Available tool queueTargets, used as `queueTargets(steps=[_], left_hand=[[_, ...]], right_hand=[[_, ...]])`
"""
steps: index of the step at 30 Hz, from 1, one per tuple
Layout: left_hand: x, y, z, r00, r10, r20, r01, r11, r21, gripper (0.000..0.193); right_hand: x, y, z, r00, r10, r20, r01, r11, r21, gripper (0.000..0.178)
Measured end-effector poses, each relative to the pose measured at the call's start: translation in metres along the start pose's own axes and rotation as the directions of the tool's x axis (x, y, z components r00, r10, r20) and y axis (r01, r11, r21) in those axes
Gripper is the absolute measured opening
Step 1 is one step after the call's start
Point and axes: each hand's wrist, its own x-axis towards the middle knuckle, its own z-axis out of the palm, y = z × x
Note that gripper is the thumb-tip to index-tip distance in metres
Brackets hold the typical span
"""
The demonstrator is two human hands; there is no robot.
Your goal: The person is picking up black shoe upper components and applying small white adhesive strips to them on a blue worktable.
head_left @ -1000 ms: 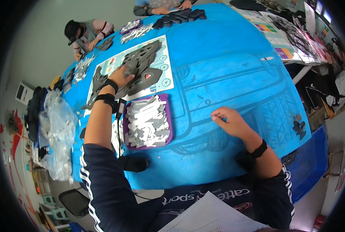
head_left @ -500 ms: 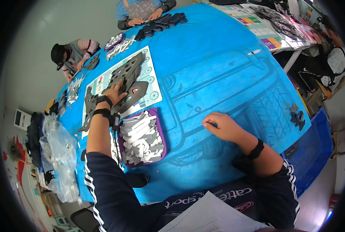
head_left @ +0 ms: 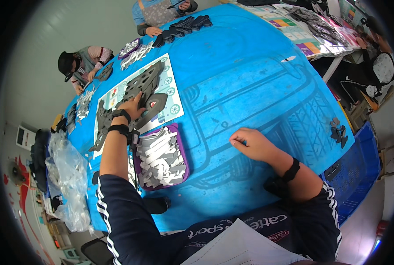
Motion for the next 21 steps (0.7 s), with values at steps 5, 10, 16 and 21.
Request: queueTargets(steps=[5,10,16,21], left_hand=[[-0.007,-0.005,0.015,0.981,0.157,-0.116,-0.143,0.982,0.12,0.109],[-0.013,-0.001,0.012,0.962,0.256,-0.095,-0.26,0.965,-0.024,0.106],[-0.022,0.026,0.006,0.963,0.264,0.045,-0.267,0.962,0.063,0.089],[-0.03,0.019,0.02,0.928,0.181,-0.327,-0.118,0.972,0.204,0.092]], right_hand=[[0.0,-0.004,0.0,1.0,-0.012,0.005,0.011,1.0,0.012,0.014],[0.0,-0.003,0.001,1.0,-0.02,-0.002,0.02,1.0,0.006,0.013],[-0.001,-0.001,0.001,0.999,-0.034,-0.015,0.034,0.999,-0.003,0.013],[-0.002,-0.002,0.002,0.998,-0.062,-0.021,0.061,0.998,-0.016,0.011]])
